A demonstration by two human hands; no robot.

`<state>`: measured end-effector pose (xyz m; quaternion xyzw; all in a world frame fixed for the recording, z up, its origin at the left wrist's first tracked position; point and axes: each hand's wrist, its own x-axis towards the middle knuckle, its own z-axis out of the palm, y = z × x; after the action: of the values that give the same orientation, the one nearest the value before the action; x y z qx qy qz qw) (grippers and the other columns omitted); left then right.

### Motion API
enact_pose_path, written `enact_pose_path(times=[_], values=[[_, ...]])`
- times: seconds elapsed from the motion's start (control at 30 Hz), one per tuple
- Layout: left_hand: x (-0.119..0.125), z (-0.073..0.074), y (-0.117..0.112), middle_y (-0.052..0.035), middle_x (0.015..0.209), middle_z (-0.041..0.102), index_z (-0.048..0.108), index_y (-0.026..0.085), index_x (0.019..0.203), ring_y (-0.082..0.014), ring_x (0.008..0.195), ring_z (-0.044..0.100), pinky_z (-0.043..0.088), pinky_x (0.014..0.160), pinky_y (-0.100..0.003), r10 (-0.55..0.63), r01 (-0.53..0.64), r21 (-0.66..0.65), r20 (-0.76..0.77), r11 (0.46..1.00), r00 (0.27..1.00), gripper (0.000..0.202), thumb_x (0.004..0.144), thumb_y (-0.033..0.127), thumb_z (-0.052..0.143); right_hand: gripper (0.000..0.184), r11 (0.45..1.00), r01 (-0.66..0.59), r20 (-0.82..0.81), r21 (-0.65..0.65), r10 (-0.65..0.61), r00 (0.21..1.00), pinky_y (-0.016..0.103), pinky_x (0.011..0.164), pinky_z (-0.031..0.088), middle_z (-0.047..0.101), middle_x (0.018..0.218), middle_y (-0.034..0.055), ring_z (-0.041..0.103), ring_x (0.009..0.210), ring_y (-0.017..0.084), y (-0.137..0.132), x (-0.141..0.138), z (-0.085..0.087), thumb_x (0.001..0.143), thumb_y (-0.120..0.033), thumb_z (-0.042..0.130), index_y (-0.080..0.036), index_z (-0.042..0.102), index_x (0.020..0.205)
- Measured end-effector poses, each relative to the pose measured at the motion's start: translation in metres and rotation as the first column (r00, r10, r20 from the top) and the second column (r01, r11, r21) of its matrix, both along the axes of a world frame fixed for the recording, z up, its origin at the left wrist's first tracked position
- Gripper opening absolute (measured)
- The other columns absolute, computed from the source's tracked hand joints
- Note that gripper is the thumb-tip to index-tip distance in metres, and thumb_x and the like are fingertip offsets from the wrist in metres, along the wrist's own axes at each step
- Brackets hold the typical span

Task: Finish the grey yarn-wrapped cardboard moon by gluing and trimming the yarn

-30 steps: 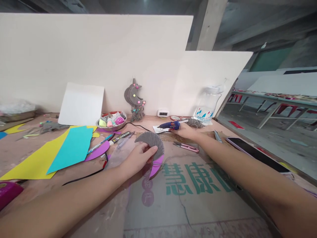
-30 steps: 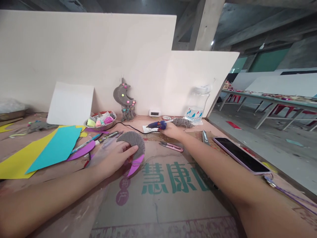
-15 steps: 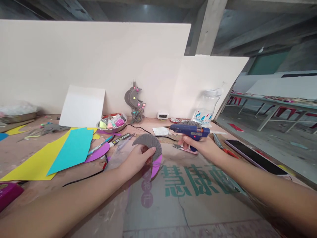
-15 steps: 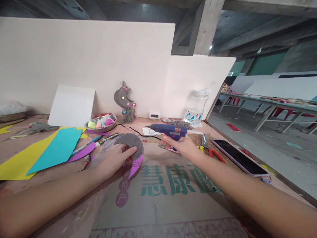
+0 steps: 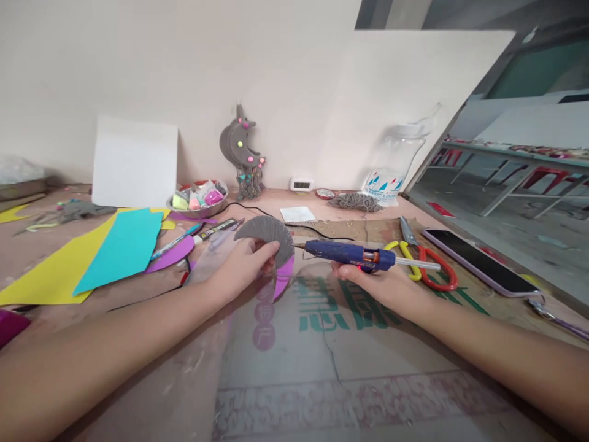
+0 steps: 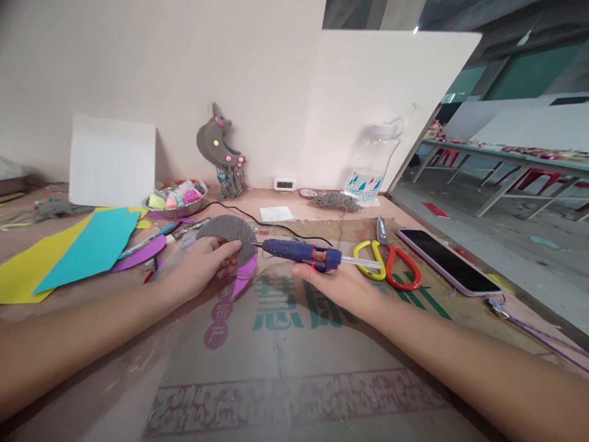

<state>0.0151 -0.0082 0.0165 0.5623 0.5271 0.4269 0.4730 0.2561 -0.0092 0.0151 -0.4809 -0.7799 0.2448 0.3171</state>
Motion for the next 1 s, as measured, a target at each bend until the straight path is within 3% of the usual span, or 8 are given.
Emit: enact_pose_path(times=[0.13,0.33,0.47,0.57,1.0], values=[[-0.003,-0.004,0.001,0.0003,0.051,0.051,0.050,0.019,0.052,-0.0122,0.047,0.045,0.034,0.047,-0.025,-0.008,0.008,-0.017,-0.017,1.000,1.000,0.032,0.076,0.040,0.052,0.027,0.992,-0.124,-0.022,-0.029,0.123,0.992,0.030,0.062,0.050,0.062,0.070,0.0030,0.060,0.067,0.018,-0.005,-0.007,0.004,0.077,-0.049,0.057,-0.023,0.056,0.069],[-0.005,-0.008,0.002,-0.0010,0.056,0.055,0.052,0.018,0.057,-0.0142,0.055,0.052,0.038,0.053,-0.025,-0.006,0.007,-0.006,0.054,1.000,0.999,0.033,0.077,0.044,0.053,0.025,0.985,-0.153,-0.046,-0.079,0.150,0.988,0.031,0.063,0.049,0.061,0.075,0.0037,0.059,0.070,0.018,-0.006,-0.010,0.002,0.076,-0.046,0.058,-0.022,0.057,0.073],[-0.006,-0.005,0.003,-0.0020,0.058,0.058,0.054,0.017,0.058,-0.0144,0.055,0.052,0.036,0.049,-0.025,0.030,-0.031,-0.006,-0.039,1.000,0.999,0.034,0.076,0.046,0.054,0.030,0.990,-0.118,0.000,-0.075,0.118,0.993,0.025,0.050,0.040,0.050,0.059,-0.0009,0.050,0.058,0.014,-0.008,-0.014,0.005,0.073,-0.046,0.062,-0.021,0.050,0.063],[-0.005,-0.005,0.002,-0.0017,0.059,0.058,0.054,0.017,0.061,-0.0132,0.051,0.050,0.034,0.047,-0.024,0.014,-0.014,-0.014,-0.019,1.000,1.000,0.034,0.077,0.047,0.053,0.034,0.992,-0.107,0.024,-0.062,0.109,0.994,0.022,0.047,0.035,0.044,0.056,-0.0035,0.044,0.054,0.011,-0.009,-0.016,0.006,0.071,-0.047,0.064,-0.020,0.046,0.062],[-0.008,-0.004,0.001,-0.0018,0.061,0.059,0.054,0.017,0.062,-0.0139,0.055,0.052,0.038,0.051,-0.025,-0.043,0.049,0.041,-0.139,0.998,0.989,0.037,0.080,0.048,0.047,0.034,0.988,-0.114,0.028,-0.100,0.117,0.993,0.020,0.044,0.032,0.047,0.057,-0.0044,0.043,0.052,0.009,-0.010,-0.014,0.001,0.071,-0.046,0.067,-0.019,0.048,0.066]])
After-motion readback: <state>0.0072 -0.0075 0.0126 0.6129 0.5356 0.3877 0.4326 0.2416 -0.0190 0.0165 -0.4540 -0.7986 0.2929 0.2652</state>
